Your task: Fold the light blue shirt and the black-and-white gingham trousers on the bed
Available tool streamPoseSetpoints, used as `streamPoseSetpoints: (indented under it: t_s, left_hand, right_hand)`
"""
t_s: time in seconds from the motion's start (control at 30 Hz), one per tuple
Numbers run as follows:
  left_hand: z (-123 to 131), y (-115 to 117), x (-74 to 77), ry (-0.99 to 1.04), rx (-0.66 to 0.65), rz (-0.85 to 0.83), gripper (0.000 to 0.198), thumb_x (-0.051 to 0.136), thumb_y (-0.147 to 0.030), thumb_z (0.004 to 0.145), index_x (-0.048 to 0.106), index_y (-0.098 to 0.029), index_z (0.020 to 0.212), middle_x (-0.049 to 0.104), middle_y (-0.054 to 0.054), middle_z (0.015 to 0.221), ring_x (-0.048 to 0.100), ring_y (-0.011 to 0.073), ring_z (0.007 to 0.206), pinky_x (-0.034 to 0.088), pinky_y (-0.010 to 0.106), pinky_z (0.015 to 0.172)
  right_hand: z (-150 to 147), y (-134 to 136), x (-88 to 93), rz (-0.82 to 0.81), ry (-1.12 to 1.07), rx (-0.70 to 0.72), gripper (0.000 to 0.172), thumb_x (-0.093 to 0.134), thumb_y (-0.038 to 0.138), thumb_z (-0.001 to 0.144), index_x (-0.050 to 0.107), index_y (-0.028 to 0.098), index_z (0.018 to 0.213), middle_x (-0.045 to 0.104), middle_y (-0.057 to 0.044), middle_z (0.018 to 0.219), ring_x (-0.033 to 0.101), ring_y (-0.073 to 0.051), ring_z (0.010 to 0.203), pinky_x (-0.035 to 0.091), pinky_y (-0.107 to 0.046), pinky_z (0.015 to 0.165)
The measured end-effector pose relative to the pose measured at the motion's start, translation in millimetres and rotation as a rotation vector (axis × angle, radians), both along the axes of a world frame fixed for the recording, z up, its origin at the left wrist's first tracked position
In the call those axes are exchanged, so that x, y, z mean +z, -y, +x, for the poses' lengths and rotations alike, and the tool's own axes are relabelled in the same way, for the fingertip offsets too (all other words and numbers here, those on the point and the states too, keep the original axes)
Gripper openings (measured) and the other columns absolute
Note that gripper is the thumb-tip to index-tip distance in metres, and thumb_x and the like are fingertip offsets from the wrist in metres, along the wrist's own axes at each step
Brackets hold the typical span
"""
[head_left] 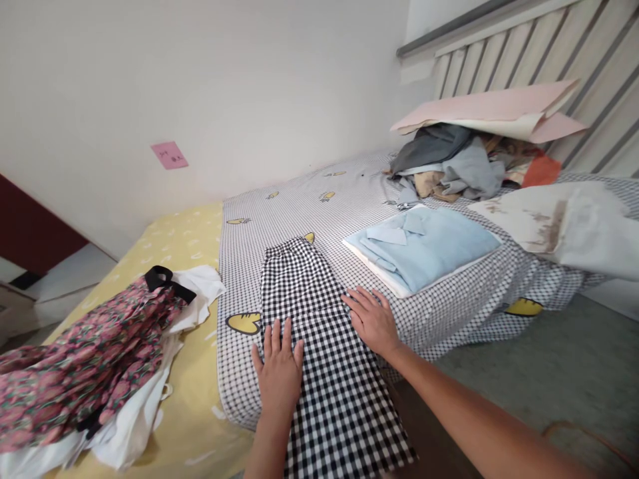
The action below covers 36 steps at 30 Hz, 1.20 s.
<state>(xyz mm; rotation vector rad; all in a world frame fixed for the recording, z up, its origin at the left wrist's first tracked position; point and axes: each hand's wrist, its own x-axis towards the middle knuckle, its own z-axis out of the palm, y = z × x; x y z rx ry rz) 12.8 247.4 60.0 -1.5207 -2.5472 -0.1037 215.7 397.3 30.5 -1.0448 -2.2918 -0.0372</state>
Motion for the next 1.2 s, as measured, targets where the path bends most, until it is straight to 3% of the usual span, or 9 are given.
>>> streamPoseSetpoints:
  t_s: [0.2,0.6,1.2]
  left_hand:
    - [-0.8,-0.1,-4.0,0.018,-0.010,0.043,0.058,0.024,-0.048,0.106,0.036,-0.029,0.159,0.033,0.007,0.169,0.029,0.0294,0.157,0.018,0.064,0.126]
    - [2.5,-0.7,1.8,-0.010,0.033,-0.036,0.057,0.025,-0.049,0.106,0.033,-0.032,0.160,0.027,0.003,0.171,0.025,0.0266,0.158,0.017,0.061,0.128]
    - [4.4,-1.4,5.5,-0.023,0.035,-0.055,0.058,0.025,-0.048,0.106,0.032,-0.030,0.160,0.029,0.003,0.170,0.027,0.0264,0.158,0.018,0.061,0.128]
  right_hand:
    - [0.3,-0.2,-0.5,0.017,-0.020,0.006,0.045,0.036,0.028,0.106,0.062,0.028,0.142,0.061,-0.002,0.149,0.049,-0.026,0.143,0.030,-0.052,0.121]
    - [0.7,2.3,-12.0,0.112,-0.134,0.009,0.047,0.042,0.024,0.104,0.057,0.031,0.147,0.067,-0.003,0.142,0.055,-0.026,0.137,0.032,-0.051,0.117]
    - [0.8,3.5,-10.5,0.123,-0.174,0.016,0.042,0.042,0.022,0.104,0.063,0.029,0.140,0.068,-0.003,0.140,0.056,-0.025,0.135,0.030,-0.049,0.115]
